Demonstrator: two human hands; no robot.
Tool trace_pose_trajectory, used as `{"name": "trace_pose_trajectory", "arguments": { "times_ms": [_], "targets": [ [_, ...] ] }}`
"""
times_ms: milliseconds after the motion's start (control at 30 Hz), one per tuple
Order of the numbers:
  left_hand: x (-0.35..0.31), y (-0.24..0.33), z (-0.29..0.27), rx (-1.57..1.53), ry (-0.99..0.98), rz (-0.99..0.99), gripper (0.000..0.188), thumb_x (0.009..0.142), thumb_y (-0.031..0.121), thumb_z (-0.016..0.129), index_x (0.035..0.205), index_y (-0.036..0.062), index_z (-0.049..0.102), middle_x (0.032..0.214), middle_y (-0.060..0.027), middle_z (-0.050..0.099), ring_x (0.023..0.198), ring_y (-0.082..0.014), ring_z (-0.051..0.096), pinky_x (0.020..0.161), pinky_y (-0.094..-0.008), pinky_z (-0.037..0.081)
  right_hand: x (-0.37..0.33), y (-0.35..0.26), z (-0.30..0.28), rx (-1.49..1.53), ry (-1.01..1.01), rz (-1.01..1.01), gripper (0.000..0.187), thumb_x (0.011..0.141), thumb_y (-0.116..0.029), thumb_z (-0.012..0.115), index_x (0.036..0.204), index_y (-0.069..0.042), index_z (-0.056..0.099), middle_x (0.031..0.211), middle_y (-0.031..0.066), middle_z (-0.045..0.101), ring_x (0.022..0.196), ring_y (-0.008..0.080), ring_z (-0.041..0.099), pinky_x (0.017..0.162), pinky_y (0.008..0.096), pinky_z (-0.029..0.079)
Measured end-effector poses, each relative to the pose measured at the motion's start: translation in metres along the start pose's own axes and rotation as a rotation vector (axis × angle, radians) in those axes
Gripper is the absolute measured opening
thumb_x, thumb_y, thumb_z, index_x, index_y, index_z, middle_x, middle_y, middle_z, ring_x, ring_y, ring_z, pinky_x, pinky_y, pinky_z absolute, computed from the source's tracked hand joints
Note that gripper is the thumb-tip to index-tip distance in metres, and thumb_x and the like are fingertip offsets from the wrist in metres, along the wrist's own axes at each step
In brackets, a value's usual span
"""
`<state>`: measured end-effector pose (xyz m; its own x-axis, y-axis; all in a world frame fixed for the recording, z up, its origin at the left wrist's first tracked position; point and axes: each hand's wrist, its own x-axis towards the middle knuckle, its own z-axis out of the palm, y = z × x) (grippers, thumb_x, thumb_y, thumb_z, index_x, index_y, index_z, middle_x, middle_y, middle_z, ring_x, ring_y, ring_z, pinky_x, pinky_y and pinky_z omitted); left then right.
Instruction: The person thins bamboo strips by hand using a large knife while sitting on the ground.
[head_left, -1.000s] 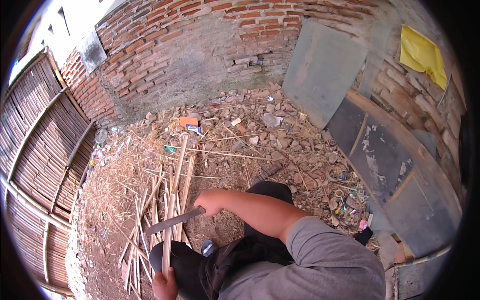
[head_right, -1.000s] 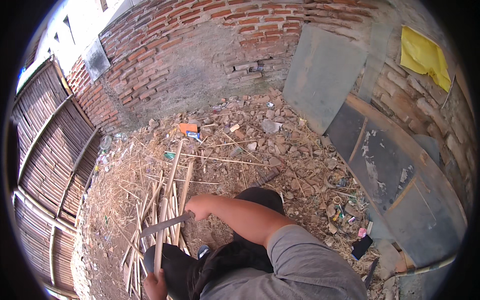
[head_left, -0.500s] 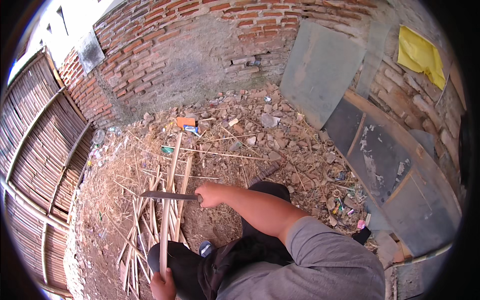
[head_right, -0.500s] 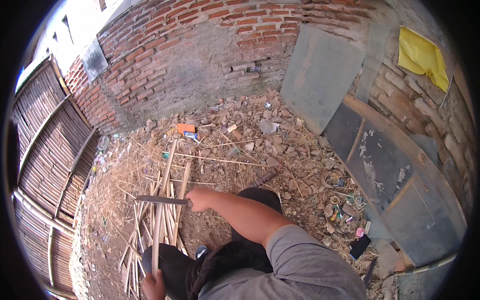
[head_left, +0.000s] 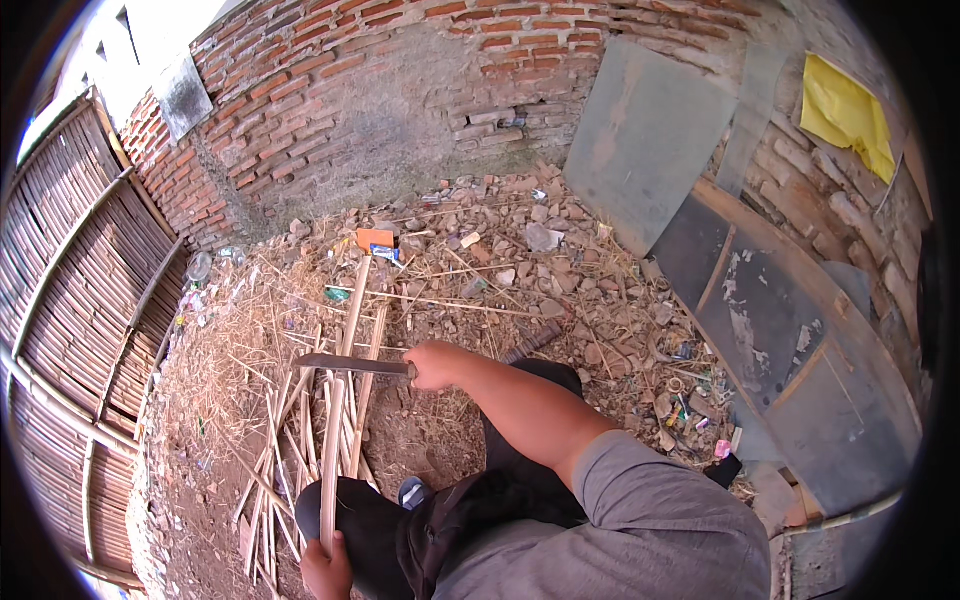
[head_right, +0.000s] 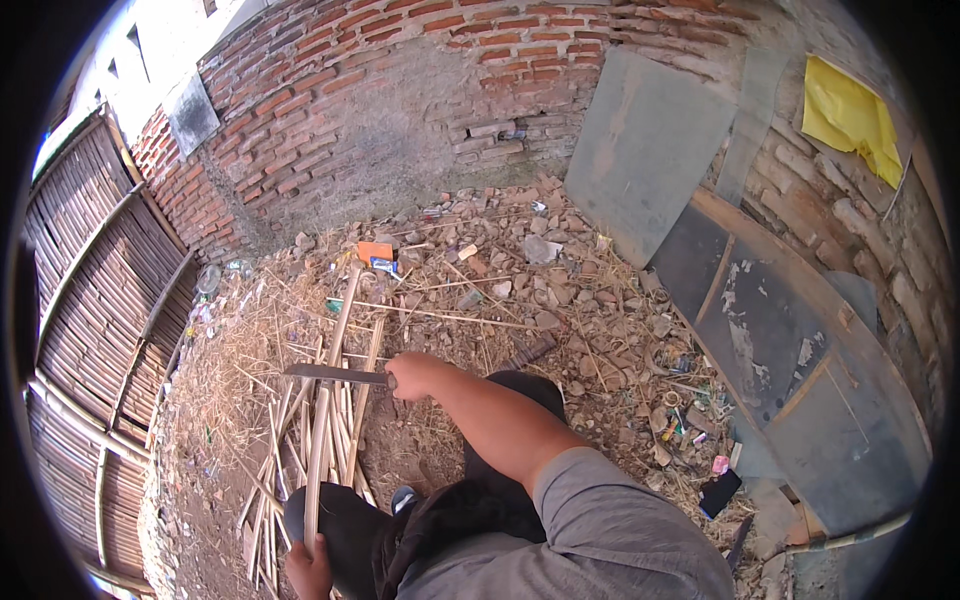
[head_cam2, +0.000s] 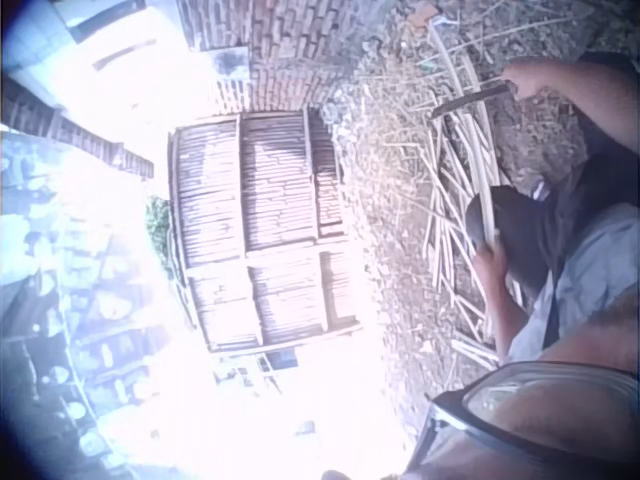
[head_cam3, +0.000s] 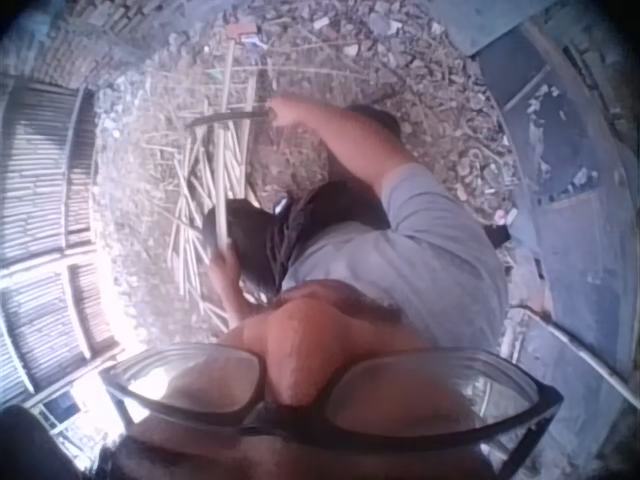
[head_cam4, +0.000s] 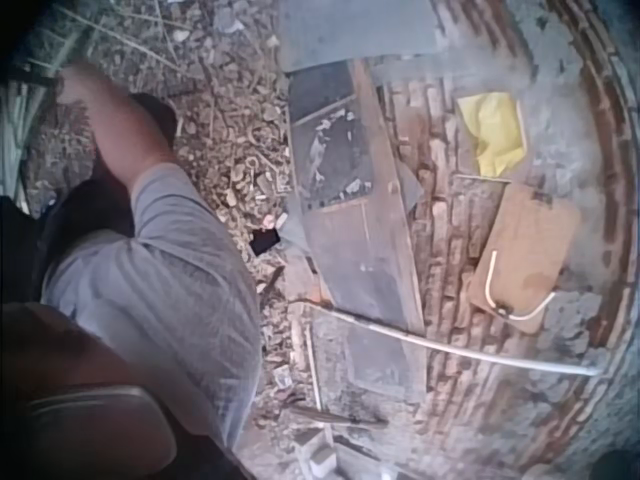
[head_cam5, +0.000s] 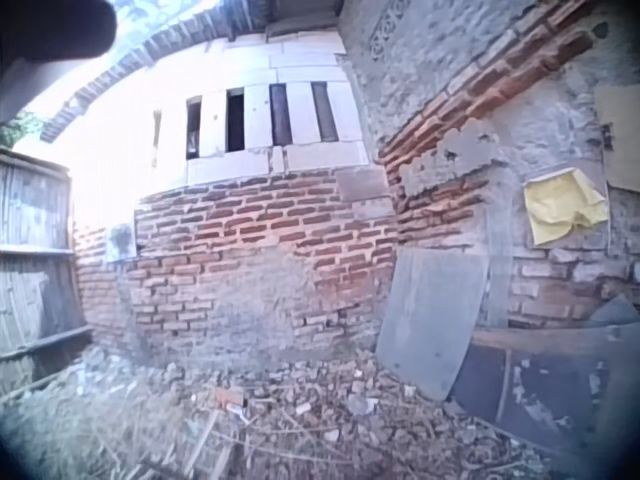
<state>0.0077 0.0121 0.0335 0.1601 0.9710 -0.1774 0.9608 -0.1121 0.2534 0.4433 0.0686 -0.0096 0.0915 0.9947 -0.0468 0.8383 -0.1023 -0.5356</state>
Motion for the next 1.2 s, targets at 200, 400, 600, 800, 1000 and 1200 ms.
{"name": "trace_pose_trajectory", "arguments": {
  "times_ms": [200, 400, 600, 800, 1000, 1200],
  "targets": [
    [0.002, -0.001, 0.002, -0.033, 0.018, 0.0, 0.075, 0.093, 0.067, 0.05, 0.125, 0.0013, 0.068, 0.11, -0.0307, 0.069, 0.107, -0.0483, 0.066, 0.092, -0.0561, 0.051, -0.002, -0.01, 0.012, -0.065, -0.011, -0.08, 0.038, 0.078, -0.026, 0.074, 0.11, -0.008, 0.069, 0.096, 0.0182, 0.071, 0.096, 0.0363, 0.069, 0.083, 0.0486, 0.054],
    [0.003, -0.003, 0.002, -0.025, 0.026, -0.015, 0.077, 0.092, 0.068, 0.05, 0.125, 0.0006, 0.067, 0.111, -0.0316, 0.069, 0.108, -0.0491, 0.065, 0.093, -0.0559, 0.05, -0.011, -0.027, -0.005, -0.088, -0.167, -0.115, 0.032, 0.073, -0.021, 0.073, 0.104, -0.013, 0.072, 0.095, 0.0138, 0.072, 0.093, 0.0341, 0.069, 0.077, 0.0484, 0.055],
    [0.001, 0.001, 0.001, -0.069, 0.017, 0.004, 0.078, 0.092, 0.069, 0.05, 0.125, 0.0, 0.067, 0.111, -0.0326, 0.068, 0.109, -0.05, 0.064, 0.094, -0.056, 0.05, -0.008, -0.011, -0.004, -0.046, -0.041, -0.002, 0.031, 0.073, -0.02, 0.072, 0.102, -0.012, 0.072, 0.094, 0.0142, 0.071, 0.092, 0.035, 0.069, 0.076, 0.0495, 0.055],
    [0.003, -0.003, 0.006, -0.047, 0.037, -0.003, 0.077, 0.092, 0.068, 0.051, 0.124, -0.0003, 0.067, 0.109, -0.0324, 0.069, 0.107, -0.0491, 0.065, 0.092, -0.0571, 0.05, -0.005, -0.021, 0.012, -0.073, -0.074, -0.12, 0.032, 0.073, -0.019, 0.071, 0.105, -0.012, 0.072, 0.095, 0.0146, 0.071, 0.094, 0.0356, 0.069, 0.08, 0.0496, 0.055],
    [0.003, -0.003, 0.004, -0.024, 0.042, 0.016, 0.074, 0.093, 0.066, 0.052, 0.124, 0.0009, 0.067, 0.106, -0.0313, 0.07, 0.103, -0.049, 0.067, 0.089, -0.0569, 0.052, -0.014, -0.043, 0.011, -0.12, -0.202, -0.207, 0.032, 0.075, -0.019, 0.071, 0.107, -0.014, 0.072, 0.099, 0.0133, 0.072, 0.098, 0.0349, 0.069, 0.083, 0.0494, 0.055],
    [0.003, -0.003, 0.005, -0.049, 0.035, 0.039, 0.073, 0.093, 0.066, 0.051, 0.129, 0.0039, 0.065, 0.108, -0.0302, 0.07, 0.105, -0.0481, 0.067, 0.09, -0.0561, 0.051, -0.01, -0.02, 0.002, -0.079, -0.07, -0.061, 0.031, 0.077, -0.023, 0.072, 0.107, -0.015, 0.072, 0.095, 0.0132, 0.072, 0.095, 0.0345, 0.069, 0.08, 0.0502, 0.055]
  ]
}}
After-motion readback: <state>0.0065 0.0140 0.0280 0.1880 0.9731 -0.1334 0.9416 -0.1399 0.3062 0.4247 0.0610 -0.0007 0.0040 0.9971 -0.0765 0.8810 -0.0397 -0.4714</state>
